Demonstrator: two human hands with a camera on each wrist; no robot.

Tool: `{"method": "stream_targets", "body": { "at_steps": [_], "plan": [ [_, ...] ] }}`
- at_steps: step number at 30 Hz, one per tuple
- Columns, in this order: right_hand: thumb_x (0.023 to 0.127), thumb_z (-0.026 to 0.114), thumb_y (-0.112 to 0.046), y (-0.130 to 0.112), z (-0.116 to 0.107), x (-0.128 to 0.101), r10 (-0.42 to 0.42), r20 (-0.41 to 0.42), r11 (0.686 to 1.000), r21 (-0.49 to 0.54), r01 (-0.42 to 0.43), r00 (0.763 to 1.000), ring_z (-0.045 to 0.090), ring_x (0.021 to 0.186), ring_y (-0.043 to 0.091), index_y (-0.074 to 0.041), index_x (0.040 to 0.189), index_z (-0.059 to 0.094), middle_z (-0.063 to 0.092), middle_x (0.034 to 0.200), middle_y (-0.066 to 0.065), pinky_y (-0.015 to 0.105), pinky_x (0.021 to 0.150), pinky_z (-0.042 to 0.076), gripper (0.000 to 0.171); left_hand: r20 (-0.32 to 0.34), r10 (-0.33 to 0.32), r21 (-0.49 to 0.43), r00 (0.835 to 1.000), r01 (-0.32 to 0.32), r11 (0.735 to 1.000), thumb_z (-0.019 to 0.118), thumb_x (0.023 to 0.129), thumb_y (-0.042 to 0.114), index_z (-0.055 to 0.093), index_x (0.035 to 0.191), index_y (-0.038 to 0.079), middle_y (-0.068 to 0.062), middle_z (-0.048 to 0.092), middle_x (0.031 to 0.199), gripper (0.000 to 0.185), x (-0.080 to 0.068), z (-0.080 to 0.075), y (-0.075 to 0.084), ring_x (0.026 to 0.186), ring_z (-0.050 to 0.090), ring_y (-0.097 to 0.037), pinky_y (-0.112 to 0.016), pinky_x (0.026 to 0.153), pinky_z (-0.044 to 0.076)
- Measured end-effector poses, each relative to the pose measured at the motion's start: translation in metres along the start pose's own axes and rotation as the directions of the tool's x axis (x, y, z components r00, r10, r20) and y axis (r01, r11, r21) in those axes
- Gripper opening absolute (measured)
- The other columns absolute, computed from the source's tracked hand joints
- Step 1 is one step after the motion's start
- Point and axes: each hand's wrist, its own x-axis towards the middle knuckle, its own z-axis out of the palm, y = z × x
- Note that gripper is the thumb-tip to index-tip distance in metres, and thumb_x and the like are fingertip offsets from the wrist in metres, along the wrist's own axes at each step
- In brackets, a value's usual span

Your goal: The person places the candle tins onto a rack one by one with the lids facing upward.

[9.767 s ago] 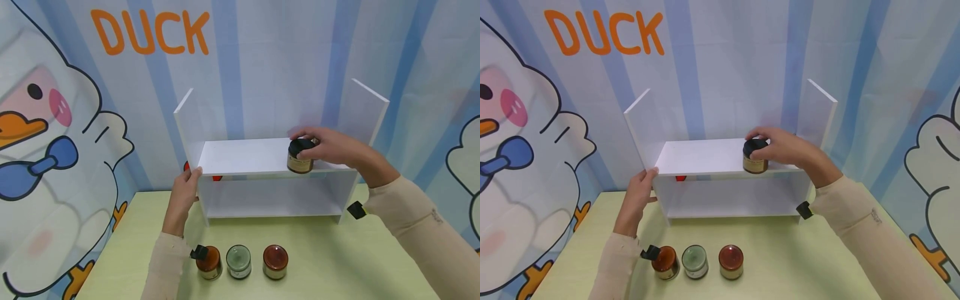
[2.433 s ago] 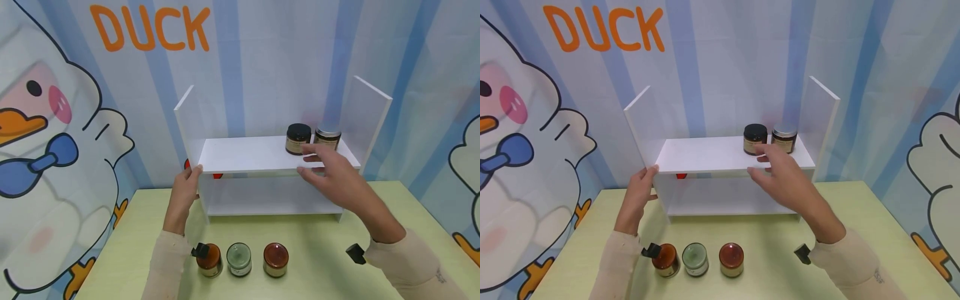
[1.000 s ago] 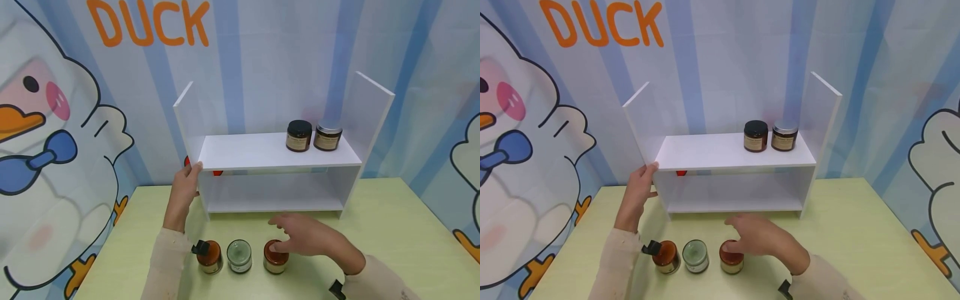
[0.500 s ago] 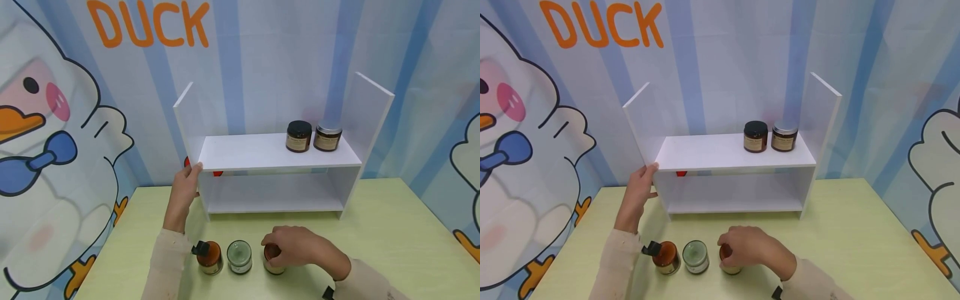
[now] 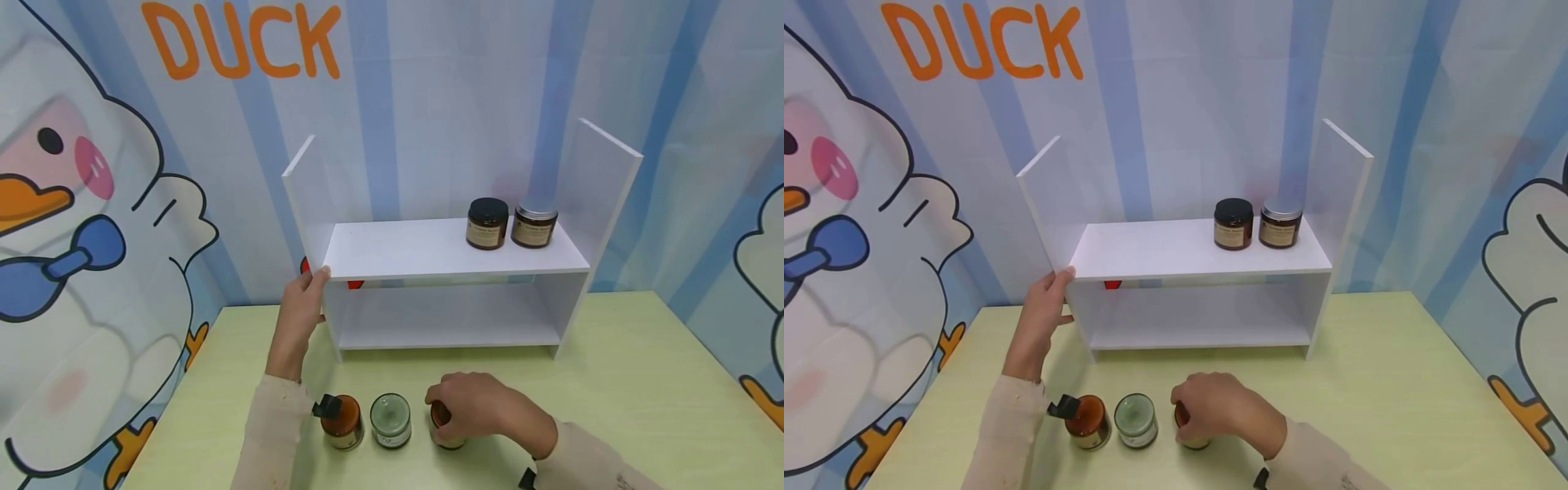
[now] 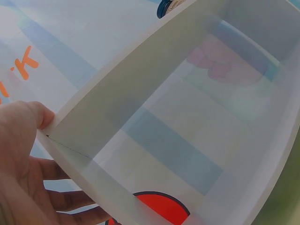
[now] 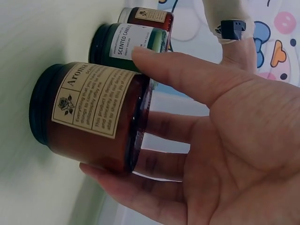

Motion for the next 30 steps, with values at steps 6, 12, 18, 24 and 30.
{"method": "stream_targets", "body": {
  "at_steps": [6, 12, 18, 24, 30],
  "plan": [
    [0.082, 0.083, -0.030, -0.006, -0.001, 0.004, 0.037, 0.022, 0.999, -0.038, -0.036, 0.999, 0.051, 0.074, 0.009, -0.017, 0.104, 0.070, 0.057, 0.086, -0.008, 0.032, 0.065, 0.045, 0.028, 0.001, -0.001, 0.010, 1.000, 0.001, 1.000, 0.046, 0.100, 0.062, 0.042, 0.156, 0.015, -0.009, 0.039, 0.159, 0.073, 0.001, 0.001, -0.001, 0.142, 0.040, -0.032, -0.057, 0.103, 0.047],
    [0.084, 0.081, -0.024, -0.012, -0.004, 0.008, 0.070, 0.079, 0.997, -0.051, -0.066, 0.994, 0.048, 0.064, 0.008, -0.023, 0.079, 0.060, 0.052, 0.074, -0.010, 0.030, 0.060, 0.040, 0.021, 0.003, 0.012, 0.016, 1.000, -0.012, 1.000, 0.046, 0.100, 0.062, 0.041, 0.156, 0.015, -0.009, 0.037, 0.160, 0.074, 0.000, 0.000, -0.002, 0.144, 0.038, -0.031, -0.057, 0.103, 0.047],
    [0.084, 0.077, -0.018, -0.019, -0.001, 0.012, 0.097, 0.099, 0.984, -0.157, -0.081, 0.990, 0.035, 0.054, 0.010, -0.021, 0.067, 0.049, 0.041, 0.059, -0.008, 0.030, 0.055, 0.030, 0.033, 0.004, 0.005, 0.003, 1.000, -0.005, 1.000, 0.047, 0.099, 0.062, 0.041, 0.156, 0.014, -0.009, 0.037, 0.160, 0.075, 0.001, 0.000, -0.003, 0.144, 0.039, -0.031, -0.058, 0.104, 0.047],
    [0.079, 0.078, -0.015, -0.023, 0.005, 0.018, 0.133, 0.109, 0.957, -0.272, -0.100, 0.985, 0.026, 0.053, 0.011, -0.020, 0.062, 0.043, 0.031, 0.055, -0.006, 0.031, 0.052, 0.025, 0.039, 0.004, -0.009, -0.004, 1.000, 0.009, 1.000, 0.047, 0.100, 0.062, 0.040, 0.156, 0.013, -0.009, 0.040, 0.158, 0.075, 0.001, 0.001, -0.003, 0.141, 0.042, -0.033, -0.057, 0.104, 0.047],
    [0.077, 0.082, -0.021, -0.025, 0.009, 0.026, 0.178, 0.127, 0.926, -0.357, -0.122, 0.976, 0.031, 0.052, 0.011, -0.020, 0.060, 0.050, 0.040, 0.055, -0.007, 0.030, 0.051, 0.028, 0.036, 0.000, 0.000, 0.006, 1.000, 0.000, 1.000, 0.047, 0.100, 0.062, 0.040, 0.156, 0.013, -0.009, 0.039, 0.159, 0.075, 0.001, 0.001, -0.001, 0.142, 0.041, -0.032, -0.058, 0.103, 0.047]
  ]
}}
